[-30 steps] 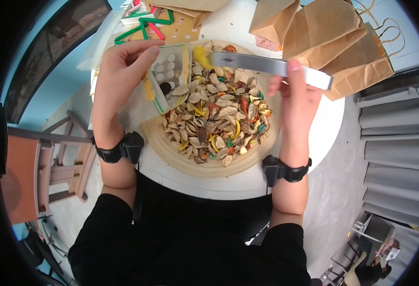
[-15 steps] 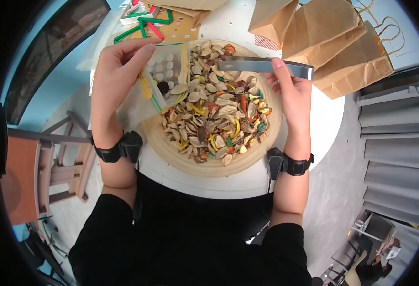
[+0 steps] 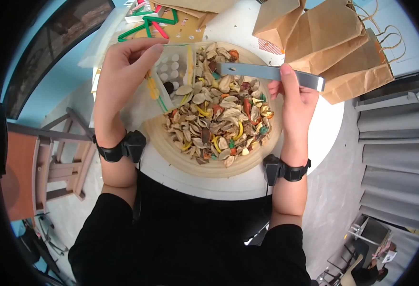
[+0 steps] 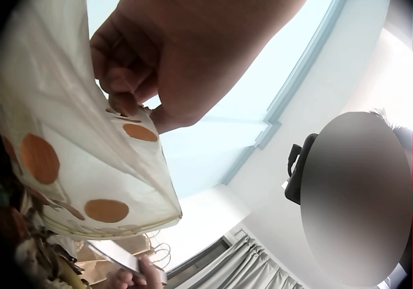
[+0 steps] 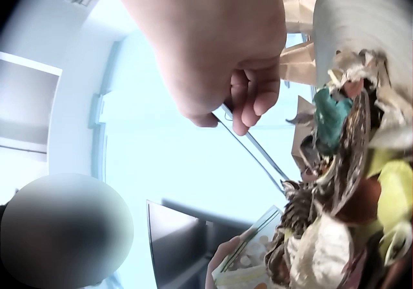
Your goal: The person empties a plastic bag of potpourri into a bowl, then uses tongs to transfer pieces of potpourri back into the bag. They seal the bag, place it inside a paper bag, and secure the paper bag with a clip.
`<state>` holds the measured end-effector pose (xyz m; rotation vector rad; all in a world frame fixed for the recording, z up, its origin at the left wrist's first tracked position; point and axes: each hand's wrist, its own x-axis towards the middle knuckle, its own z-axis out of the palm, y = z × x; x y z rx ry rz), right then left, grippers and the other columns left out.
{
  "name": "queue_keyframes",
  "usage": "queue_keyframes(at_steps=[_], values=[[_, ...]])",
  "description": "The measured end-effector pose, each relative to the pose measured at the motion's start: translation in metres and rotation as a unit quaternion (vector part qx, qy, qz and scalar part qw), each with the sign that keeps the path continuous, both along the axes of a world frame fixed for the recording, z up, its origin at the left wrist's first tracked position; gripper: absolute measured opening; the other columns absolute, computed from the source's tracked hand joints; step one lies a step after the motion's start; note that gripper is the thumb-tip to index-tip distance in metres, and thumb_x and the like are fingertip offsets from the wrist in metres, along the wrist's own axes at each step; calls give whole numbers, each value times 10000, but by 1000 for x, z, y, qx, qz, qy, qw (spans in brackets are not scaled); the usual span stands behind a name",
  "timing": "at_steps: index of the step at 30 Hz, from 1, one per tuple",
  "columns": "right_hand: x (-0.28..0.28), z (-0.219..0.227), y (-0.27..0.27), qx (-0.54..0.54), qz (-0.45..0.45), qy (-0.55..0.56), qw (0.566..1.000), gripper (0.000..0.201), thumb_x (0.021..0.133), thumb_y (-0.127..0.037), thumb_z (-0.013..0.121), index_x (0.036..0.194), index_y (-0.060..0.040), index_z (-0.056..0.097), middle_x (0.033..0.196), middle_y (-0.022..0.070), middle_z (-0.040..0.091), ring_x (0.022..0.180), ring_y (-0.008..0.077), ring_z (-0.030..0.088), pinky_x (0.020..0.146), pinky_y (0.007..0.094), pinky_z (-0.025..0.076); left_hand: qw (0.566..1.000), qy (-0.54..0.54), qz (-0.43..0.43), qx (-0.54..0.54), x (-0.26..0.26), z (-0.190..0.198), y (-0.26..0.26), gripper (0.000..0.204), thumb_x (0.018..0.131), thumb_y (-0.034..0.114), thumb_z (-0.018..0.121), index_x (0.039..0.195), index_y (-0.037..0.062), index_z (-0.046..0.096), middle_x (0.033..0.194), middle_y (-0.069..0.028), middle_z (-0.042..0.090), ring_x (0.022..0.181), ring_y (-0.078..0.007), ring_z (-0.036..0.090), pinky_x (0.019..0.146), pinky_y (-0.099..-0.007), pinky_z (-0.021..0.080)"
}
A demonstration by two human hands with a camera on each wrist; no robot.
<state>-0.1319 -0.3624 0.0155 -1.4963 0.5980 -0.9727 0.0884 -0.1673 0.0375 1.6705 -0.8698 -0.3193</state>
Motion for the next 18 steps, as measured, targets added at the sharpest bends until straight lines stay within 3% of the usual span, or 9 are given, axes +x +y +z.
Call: queue_keyframes(at_steps=[2, 5, 9, 10, 11, 13, 18], values=[[6, 7, 14, -11, 58, -69, 996, 264, 942, -222, 628, 908, 38, 660, 780, 92, 665, 682, 143, 595, 612, 277, 475, 1000, -7, 3, 4, 0, 0, 0, 251, 870, 165, 651, 986, -52, 702, 617, 41, 516, 576, -31, 440, 520, -225, 354], [12, 4, 29, -38, 78, -54, 995, 289, 946, -238, 622, 910, 47, 648, 814, 101, 661, 717, 154, 598, 659, 284, 480, 1000, -16, 7, 9, 0, 0, 0, 253, 869, 168, 652, 988, -49, 702, 621, 36, 523, 580, -34, 445, 522, -226, 358], [-1, 0, 15, -65, 47, -43, 996, 312, 933, -229, 626, 1000, 74, 661, 859, 99, 671, 739, 147, 598, 695, 275, 480, 1000, -12, 8, -3, 2, 0, 2, 258, 874, 168, 651, 990, -57, 699, 633, 39, 533, 586, -30, 446, 523, -226, 359], [-13, -1, 5, -84, 28, 2, 996, 439, 903, -309, 651, 1055, 102, 632, 994, 176, 679, 887, 247, 633, 842, 373, 495, 1000, -2, 8, -6, 2, 2, 4, 259, 877, 167, 650, 989, -61, 698, 633, 44, 533, 587, -27, 445, 521, -225, 356], [-20, 0, -1, -104, 26, 2, 994, 442, 877, -320, 667, 1007, 102, 643, 972, 186, 685, 912, 251, 634, 899, 365, 477, 1000, 7, 8, -9, 2, 5, 6, 260, 880, 166, 649, 989, -65, 696, 632, 49, 533, 587, -24, 443, 519, -225, 353], [-29, 5, -6, -188, 36, -15, 981, 336, 872, -254, 670, 940, 75, 687, 825, 97, 680, 739, 167, 600, 722, 283, 478, 1000, 20, 10, -10, 4, 12, 12, 260, 886, 164, 647, 988, -70, 695, 631, 59, 534, 588, -16, 441, 518, -221, 346], [-37, 26, 0, -285, 117, 66, 949, 210, 803, -132, 698, 842, 74, 692, 769, 109, 668, 653, 150, 543, 587, 268, 417, 998, 35, 43, -29, 11, 20, 27, 240, 892, 151, 650, 988, -63, 702, 643, 69, 545, 595, 1, 436, 529, -197, 332]])
